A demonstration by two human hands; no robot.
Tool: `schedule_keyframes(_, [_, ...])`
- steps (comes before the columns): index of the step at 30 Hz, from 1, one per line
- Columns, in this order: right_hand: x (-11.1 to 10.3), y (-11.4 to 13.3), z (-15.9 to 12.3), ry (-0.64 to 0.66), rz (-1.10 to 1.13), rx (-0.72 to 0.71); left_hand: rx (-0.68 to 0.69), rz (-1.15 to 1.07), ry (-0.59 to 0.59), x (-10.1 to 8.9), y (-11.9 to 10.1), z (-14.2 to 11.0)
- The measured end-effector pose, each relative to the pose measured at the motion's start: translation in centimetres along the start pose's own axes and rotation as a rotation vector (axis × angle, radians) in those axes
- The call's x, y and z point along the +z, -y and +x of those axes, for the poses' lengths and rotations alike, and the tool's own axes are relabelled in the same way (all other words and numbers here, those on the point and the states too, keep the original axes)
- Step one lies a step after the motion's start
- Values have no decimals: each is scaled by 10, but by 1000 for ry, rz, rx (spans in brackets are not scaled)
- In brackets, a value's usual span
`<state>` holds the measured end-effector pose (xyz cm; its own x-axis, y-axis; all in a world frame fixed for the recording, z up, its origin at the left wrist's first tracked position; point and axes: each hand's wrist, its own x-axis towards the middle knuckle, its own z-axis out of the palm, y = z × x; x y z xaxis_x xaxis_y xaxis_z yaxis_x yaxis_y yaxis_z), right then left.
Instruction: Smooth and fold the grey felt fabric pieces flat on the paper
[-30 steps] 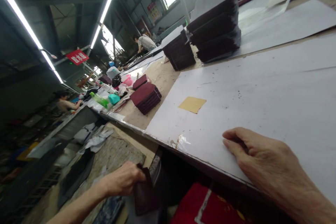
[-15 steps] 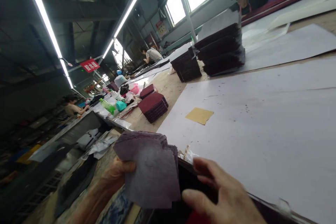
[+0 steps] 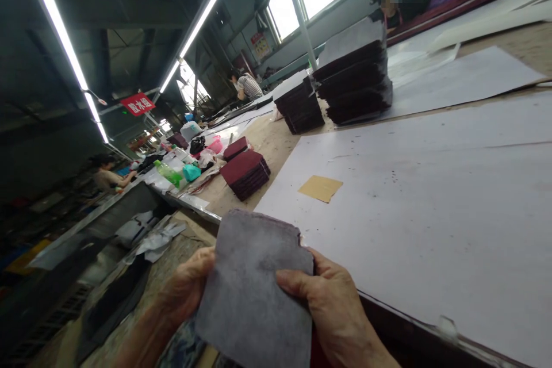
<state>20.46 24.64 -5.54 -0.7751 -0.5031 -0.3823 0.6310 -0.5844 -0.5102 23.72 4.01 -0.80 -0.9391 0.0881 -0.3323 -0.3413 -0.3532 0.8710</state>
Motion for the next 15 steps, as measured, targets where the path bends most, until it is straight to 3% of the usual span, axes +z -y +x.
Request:
schedule_keyframes(4, [14, 3, 7, -126, 148, -95, 175, -307, 147, -5, 11, -5])
schedule_keyframes(7, [25, 5, 9, -144, 238, -155, 288, -449, 134, 7, 40, -5])
schedule_keyframes(11, [24, -1, 11, -150, 224, -211, 237, -505, -141, 34, 69, 3])
schedule_keyframes(15, [17, -9, 14, -87, 88, -196, 193, -455, -522, 48, 63, 9])
